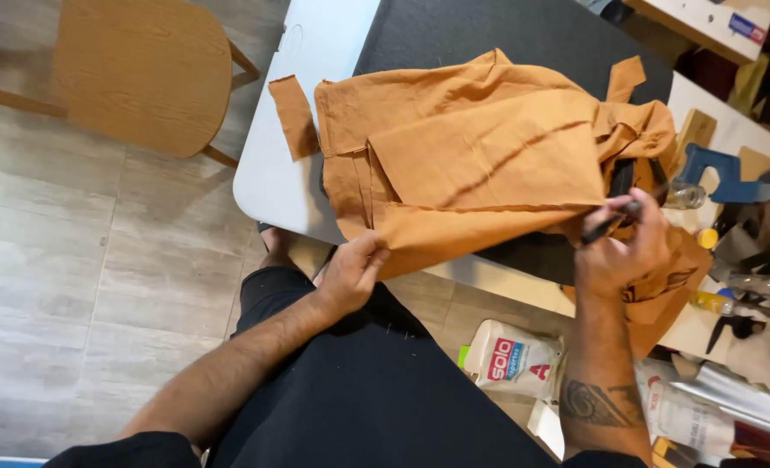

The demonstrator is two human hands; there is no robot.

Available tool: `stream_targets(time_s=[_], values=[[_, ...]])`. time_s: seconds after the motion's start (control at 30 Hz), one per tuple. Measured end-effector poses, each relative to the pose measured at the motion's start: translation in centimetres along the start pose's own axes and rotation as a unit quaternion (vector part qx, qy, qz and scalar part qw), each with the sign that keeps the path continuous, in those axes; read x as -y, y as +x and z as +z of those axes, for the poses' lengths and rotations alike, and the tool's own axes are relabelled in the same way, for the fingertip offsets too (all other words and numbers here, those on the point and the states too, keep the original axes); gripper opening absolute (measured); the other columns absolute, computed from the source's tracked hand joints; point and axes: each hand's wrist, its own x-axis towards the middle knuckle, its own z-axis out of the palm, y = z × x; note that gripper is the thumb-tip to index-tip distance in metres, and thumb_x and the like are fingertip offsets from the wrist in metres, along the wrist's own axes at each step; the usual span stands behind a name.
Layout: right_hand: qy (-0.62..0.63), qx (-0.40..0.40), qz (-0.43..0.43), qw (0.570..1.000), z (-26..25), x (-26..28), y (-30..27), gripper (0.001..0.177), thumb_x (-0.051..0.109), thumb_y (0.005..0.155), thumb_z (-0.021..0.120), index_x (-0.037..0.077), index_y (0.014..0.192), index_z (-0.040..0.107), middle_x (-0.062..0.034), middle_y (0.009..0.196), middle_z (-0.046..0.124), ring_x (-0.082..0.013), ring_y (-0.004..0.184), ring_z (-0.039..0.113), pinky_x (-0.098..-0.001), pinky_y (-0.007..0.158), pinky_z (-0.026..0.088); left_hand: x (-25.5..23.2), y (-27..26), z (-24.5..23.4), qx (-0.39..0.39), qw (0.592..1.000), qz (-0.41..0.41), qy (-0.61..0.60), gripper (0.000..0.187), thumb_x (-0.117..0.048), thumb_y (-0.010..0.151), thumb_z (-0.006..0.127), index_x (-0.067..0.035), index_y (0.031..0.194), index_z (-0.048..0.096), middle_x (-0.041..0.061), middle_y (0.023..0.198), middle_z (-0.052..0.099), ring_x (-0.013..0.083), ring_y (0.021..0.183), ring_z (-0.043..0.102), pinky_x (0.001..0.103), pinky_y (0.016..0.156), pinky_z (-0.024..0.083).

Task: Cutting a large piece of brown fabric with scissors and inspecting the result on a workshop table.

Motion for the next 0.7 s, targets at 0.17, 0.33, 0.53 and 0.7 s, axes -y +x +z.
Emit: stream_targets(time_s=[0.17,0.33,0.53,0.7], values=[[0.004,-0.083,0.047,0.995,-6.0,0.2,4.0,0.017,-0.005,0.103,0.068,-0.016,0.115,0.061,-0.0273,0.086,0.066,-0.0323,0.072,0.063,-0.0433,0.064,0.053,-5.5,3.6,2.0,0.001,0.97,0.236,-0.053,0.029,-0.031,0.099,0.055,-0.002,0.098,0.05,0.011,0.085,0.051,0.0292,0.075,0.051,0.042,0.072,0.044],[-0.076,-0.07,0.046,0.994,-10.3,1.8,6.8,0.047,0.019,0.118,0.07,-0.021,0.097,0.057,-0.0342,0.09,0.062,-0.0412,0.078,0.066,-0.0489,0.07,0.054,-5.3,3.6,6.1,0.104,0.949,0.297,0.024,0.081,-0.038,0.082,0.084,0.001,0.142,0.047,0.013,0.108,0.065,0.0321,0.099,0.065,0.044,0.087,0.048],[-0.093,-0.104,0.01,0.99,-11.9,1.4,6.3,0.029,-0.002,0.115,0.065,-0.025,0.098,0.055,-0.0383,0.092,0.063,-0.0438,0.083,0.067,-0.051,0.074,0.059,-2.9,3.1,6.6,0.152,0.936,0.314,0.058,0.032,-0.017,0.095,0.066,-0.014,0.127,0.063,0.003,0.1,0.069,0.0262,0.09,0.065,0.042,0.083,0.048],[-0.09,-0.047,0.015,0.995,-10.6,3.1,5.8,0.031,0.0,0.11,0.064,-0.025,0.124,0.051,-0.0412,0.091,0.058,-0.0465,0.078,0.062,-0.054,0.072,0.056,-2.1,5.0,4.4,0.133,0.965,-0.154,-0.166,0.056,-0.028,0.085,0.076,-0.012,0.137,0.059,0.003,0.107,0.073,0.013,0.097,0.07,0.03,0.086,0.058]])
